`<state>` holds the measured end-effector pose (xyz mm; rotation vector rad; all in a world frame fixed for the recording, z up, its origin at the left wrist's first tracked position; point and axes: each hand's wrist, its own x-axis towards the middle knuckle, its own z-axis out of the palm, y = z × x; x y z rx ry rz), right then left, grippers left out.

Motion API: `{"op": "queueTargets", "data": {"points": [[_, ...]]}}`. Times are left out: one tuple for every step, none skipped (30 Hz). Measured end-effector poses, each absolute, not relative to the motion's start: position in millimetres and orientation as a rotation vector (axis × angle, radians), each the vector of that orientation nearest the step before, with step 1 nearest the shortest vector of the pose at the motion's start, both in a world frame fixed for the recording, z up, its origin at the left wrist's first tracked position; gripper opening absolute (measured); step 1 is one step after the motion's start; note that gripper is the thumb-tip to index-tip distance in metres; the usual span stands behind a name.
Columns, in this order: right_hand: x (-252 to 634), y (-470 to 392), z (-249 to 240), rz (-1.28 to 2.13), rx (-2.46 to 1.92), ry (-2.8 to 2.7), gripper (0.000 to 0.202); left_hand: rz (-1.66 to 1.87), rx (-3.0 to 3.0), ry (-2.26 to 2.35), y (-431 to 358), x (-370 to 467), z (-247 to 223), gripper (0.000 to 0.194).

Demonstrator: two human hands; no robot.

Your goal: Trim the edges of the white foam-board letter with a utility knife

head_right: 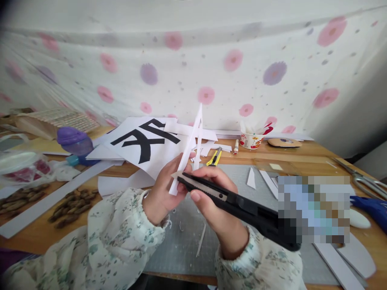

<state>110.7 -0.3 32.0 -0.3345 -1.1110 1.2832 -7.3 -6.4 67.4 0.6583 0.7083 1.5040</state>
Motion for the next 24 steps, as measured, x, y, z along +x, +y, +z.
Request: {"op": "queueTargets", "data": {"points": [[111, -1, 33, 1.250, -0.327, -1.161, 0.030, 1.509, 0.652, 0.709, -7, -7, 67, 0.027], [111, -1, 33, 1.208, -0.321, -1.219, 0.030, 1.514, 0.646, 0.708, -7, -7, 67, 0.028], [111, 0, 33, 1.174, -0.318, -1.262, 0.029, 1.518, 0.641, 0.709, -7, -7, 66, 0.028], [112, 0, 33, 1.170, -0.324, -1.271, 0.028, 1.522, 0.637, 0.710, -7, -7, 66, 0.026], [113, 0, 32, 1.177, -0.336, -1.271, 0.028, 1.522, 0.634, 0.706, -7, -7, 65, 0.025], [113, 0, 31, 1.187, -0.345, -1.273, 0.028, 1.522, 0.634, 0.700, -8, -7, 65, 0.024], [114, 0, 30, 1.196, -0.348, -1.275, 0.028, 1.524, 0.636, 0.695, -8, -7, 65, 0.023], [114, 0, 28, 1.208, -0.343, -1.277, 0.029, 1.528, 0.639, 0.696, -9, -8, 65, 0.023], [114, -1, 27, 1.225, -0.334, -1.277, 0.029, 1.533, 0.647, 0.698, -10, -8, 66, 0.022], [114, -2, 26, 1.243, -0.321, -1.273, 0.029, 1.540, 0.660, 0.703, -10, -8, 66, 0.021], [114, -3, 26, 1.260, -0.308, -1.268, 0.029, 1.549, 0.671, 0.709, -11, -8, 67, 0.020], [113, -4, 25, 1.276, -0.303, -1.260, 0.029, 1.557, 0.676, 0.712, -11, -7, 68, 0.020], [113, -5, 25, 1.286, -0.303, -1.251, 0.029, 1.561, 0.672, 0.715, -11, -7, 69, 0.019], [112, -5, 25, 1.287, -0.306, -1.241, 0.029, 1.561, 0.659, 0.714, -11, -7, 70, 0.020], [112, -5, 25, 1.278, -0.311, -1.228, 0.029, 1.557, 0.639, 0.712, -11, -7, 72, 0.021], [111, -5, 26, 1.263, -0.312, -1.219, 0.029, 1.548, 0.615, 0.708, -11, -7, 73, 0.022], [111, -4, 26, 1.247, -0.308, -1.214, 0.029, 1.533, 0.596, 0.702, -11, -7, 74, 0.023], [110, -3, 27, 1.232, -0.300, -1.212, 0.029, 1.517, 0.587, 0.694, -11, -6, 75, 0.024], [110, -2, 27, 1.221, -0.293, -1.214, 0.029, 1.504, 0.584, 0.685, -11, -6, 76, 0.024], [110, 0, 28, 1.214, -0.291, -1.219, 0.028, 1.497, 0.585, 0.678, -11, -6, 77, 0.023], [110, 1, 28, 1.212, -0.290, -1.225, 0.028, 1.494, 0.589, 0.673, -11, -7, 77, 0.022], [110, 1, 28, 1.215, -0.293, -1.231, 0.028, 1.495, 0.591, 0.670, -11, -7, 76, 0.020], [111, 1, 27, 1.221, -0.296, -1.232, 0.028, 1.500, 0.590, 0.667, -11, -7, 76, 0.019], [111, 1, 27, 1.231, -0.296, -1.229, 0.028, 1.505, 0.585, 0.667, -12, -7, 75, 0.018]]}}
